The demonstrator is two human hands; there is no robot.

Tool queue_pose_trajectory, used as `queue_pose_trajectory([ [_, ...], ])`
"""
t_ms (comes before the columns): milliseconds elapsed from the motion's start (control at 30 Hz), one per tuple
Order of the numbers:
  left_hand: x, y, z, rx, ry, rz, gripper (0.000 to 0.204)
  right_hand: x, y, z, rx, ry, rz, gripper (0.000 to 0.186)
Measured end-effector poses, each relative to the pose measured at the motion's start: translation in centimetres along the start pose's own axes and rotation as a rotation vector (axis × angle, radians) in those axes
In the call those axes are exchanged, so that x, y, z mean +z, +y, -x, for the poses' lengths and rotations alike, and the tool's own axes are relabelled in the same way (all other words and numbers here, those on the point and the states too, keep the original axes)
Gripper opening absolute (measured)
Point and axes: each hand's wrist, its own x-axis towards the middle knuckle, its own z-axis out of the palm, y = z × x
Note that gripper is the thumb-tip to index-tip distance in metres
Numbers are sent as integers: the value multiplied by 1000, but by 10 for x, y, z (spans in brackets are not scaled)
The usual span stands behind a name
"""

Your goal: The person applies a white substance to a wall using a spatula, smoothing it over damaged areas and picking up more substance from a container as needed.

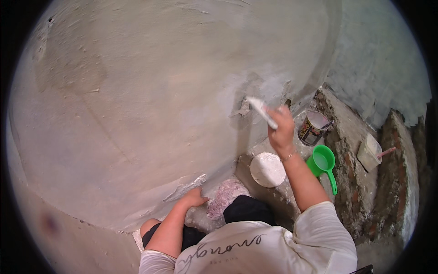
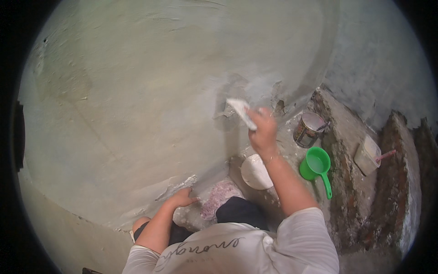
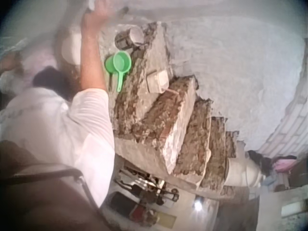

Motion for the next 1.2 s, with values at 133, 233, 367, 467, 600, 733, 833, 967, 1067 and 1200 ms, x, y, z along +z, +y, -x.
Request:
queue_pose_trajectory([
  [133,-3,3,0,1,-29,-21,68,13,-1,-53,-150,191,-55,45],
  [233,-3,0,-1,20,-5,-17,68,38,-13,-26,-184,58,89,47],
  [367,-1,-1,-2,36,5,-15,68,42,-17,44,-151,-130,32,40],
  [467,-3,1,0,28,-7,-34,67,27,-12,41,30,-174,-4,43],
  [600,-2,1,2,17,-13,-44,65,8,3,-24,-6,90,68,43],
  [733,-3,1,-1,8,-1,-35,65,18,34,-54,-80,143,94,47],
  [833,-5,6,0,16,-10,-26,66,33,26,-13,-34,25,128,50],
  [967,-1,5,-2,14,-24,-30,68,33,16,62,12,-249,-3,50],
  [1067,1,1,-4,10,-29,-51,70,26,21,71,180,-206,-52,42],
  [1200,2,-1,-7,-7,-55,-54,71,19,33,31,431,133,-192,28],
])
